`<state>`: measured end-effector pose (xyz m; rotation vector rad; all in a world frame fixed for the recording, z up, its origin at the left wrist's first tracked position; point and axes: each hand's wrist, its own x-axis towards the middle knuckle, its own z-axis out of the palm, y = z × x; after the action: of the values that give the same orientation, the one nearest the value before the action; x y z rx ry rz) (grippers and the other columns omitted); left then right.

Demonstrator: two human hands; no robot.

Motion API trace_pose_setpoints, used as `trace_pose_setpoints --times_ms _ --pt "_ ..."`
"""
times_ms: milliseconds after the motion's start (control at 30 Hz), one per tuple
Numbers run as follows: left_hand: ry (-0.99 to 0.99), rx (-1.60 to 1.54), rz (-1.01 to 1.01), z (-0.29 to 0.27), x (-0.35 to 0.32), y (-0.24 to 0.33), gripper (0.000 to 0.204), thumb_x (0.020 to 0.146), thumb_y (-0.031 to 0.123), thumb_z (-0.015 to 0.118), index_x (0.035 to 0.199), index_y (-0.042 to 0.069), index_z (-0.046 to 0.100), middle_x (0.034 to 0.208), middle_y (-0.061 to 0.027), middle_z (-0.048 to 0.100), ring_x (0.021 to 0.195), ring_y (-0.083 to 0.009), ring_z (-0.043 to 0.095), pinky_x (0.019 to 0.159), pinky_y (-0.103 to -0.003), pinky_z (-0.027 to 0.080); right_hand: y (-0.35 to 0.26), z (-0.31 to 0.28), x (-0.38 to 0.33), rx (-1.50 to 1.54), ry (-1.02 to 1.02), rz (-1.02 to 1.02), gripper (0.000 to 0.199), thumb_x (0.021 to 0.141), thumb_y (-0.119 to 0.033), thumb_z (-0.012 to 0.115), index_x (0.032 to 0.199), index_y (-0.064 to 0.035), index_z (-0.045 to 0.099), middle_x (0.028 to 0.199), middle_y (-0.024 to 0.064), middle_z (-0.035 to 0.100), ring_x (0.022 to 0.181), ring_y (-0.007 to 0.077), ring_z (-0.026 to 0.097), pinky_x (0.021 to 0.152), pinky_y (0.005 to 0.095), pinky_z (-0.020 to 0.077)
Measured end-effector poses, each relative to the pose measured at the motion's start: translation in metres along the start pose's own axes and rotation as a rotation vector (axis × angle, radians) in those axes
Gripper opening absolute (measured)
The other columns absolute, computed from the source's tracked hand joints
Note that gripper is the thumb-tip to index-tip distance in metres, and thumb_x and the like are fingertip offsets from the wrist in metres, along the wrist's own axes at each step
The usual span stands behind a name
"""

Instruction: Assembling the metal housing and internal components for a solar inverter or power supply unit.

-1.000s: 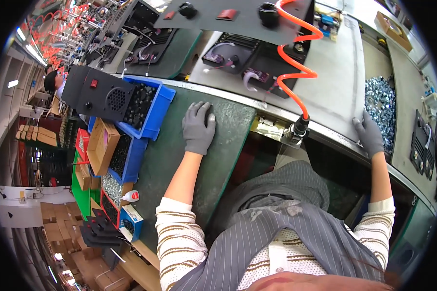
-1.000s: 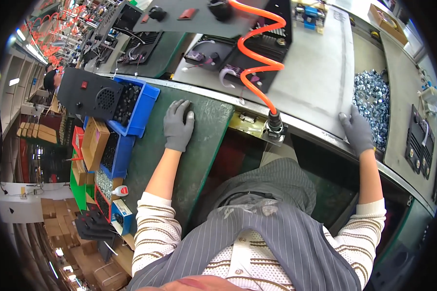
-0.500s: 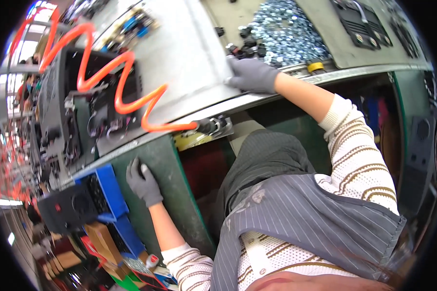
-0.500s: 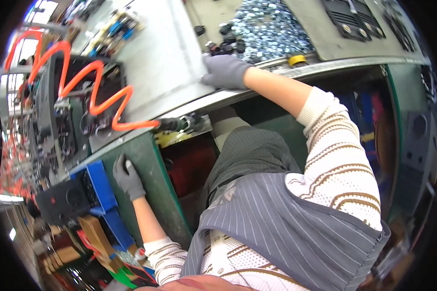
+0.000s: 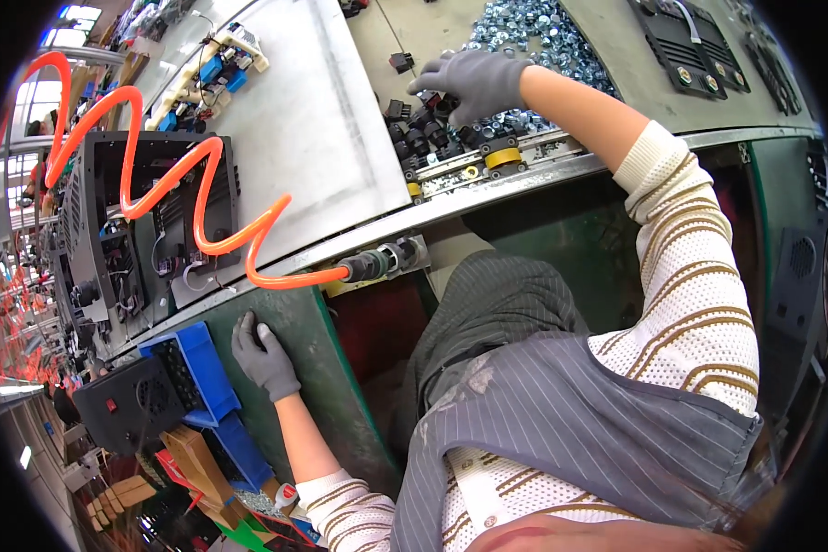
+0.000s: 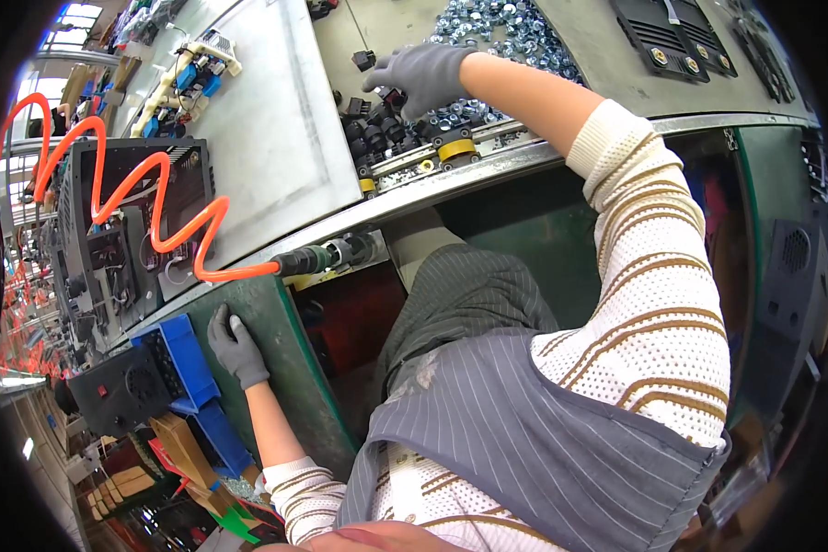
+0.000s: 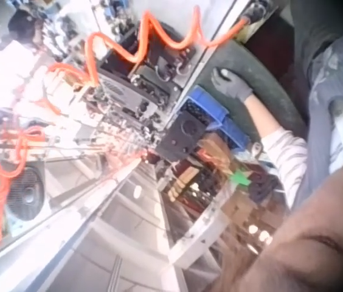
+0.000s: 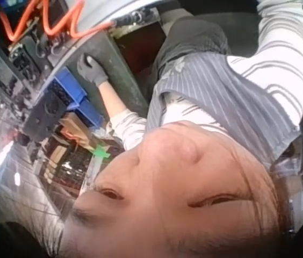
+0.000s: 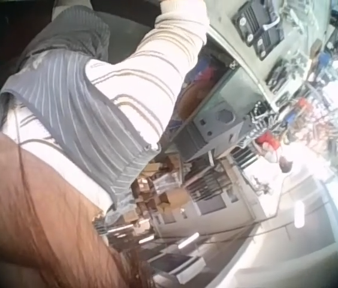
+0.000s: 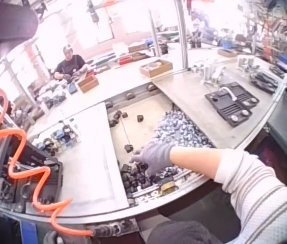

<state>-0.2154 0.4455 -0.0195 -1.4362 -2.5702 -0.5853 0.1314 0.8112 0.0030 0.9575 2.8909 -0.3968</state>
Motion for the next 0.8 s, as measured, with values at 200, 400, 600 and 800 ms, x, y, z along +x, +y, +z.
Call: trace_pose_setpoints --times_ms 200,400,600,800 --pt "-0.006 -0.008 -0.013 0.0 0.001 -0.002 0.031 0.085 0.013 0.055 0.114 0.004 0.061 0.119 -0.0174 0.054 0.115 -0.0318 0.049 0.099 -0.041 0.038 0.003 0.02 0.031 0.028 -0.151 0.031 0.085 0.058 -0.022 0.071 0.137 -0.0159 0.042 0.128 0.0118 0.049 0.109 0.0294 0.055 0.093 0.0379 0.0466" --pt "0.003 -0.019 -0.005 0.003 0.001 -0.003 0.03 0.085 0.013 0.056 0.113 0.005 0.062 0.119 -0.0168 0.054 0.115 -0.0313 0.049 0.099 -0.041 0.038 0.011 0.012 0.044 0.122 -0.278 0.03 0.068 0.061 -0.018 0.069 0.127 -0.0149 0.052 0.117 0.0125 0.053 0.106 0.0301 0.056 0.087 0.0384 0.0482" --pt "0.01 -0.03 -0.021 0.002 0.001 -0.006 0.03 0.084 0.012 0.057 0.113 0.005 0.062 0.118 -0.016 0.055 0.115 -0.0301 0.049 0.1 -0.039 0.038 0.031 0.022 0.048 0.261 -0.274 -0.04 0.06 0.062 -0.006 0.067 0.121 -0.0157 0.058 0.109 0.0116 0.056 0.1 0.0268 0.057 0.086 0.0372 0.0496" --pt "0.009 -0.039 -0.045 0.002 0.003 -0.005 0.029 0.084 0.012 0.057 0.112 0.005 0.062 0.118 -0.0156 0.055 0.116 -0.0294 0.048 0.1 -0.039 0.038 0.065 0.026 0.062 0.929 -0.046 0.151 0.049 0.07 -0.001 0.055 0.117 -0.0124 0.059 0.095 0.0095 0.059 0.07 0.0156 0.059 0.059 0.0253 0.0516"
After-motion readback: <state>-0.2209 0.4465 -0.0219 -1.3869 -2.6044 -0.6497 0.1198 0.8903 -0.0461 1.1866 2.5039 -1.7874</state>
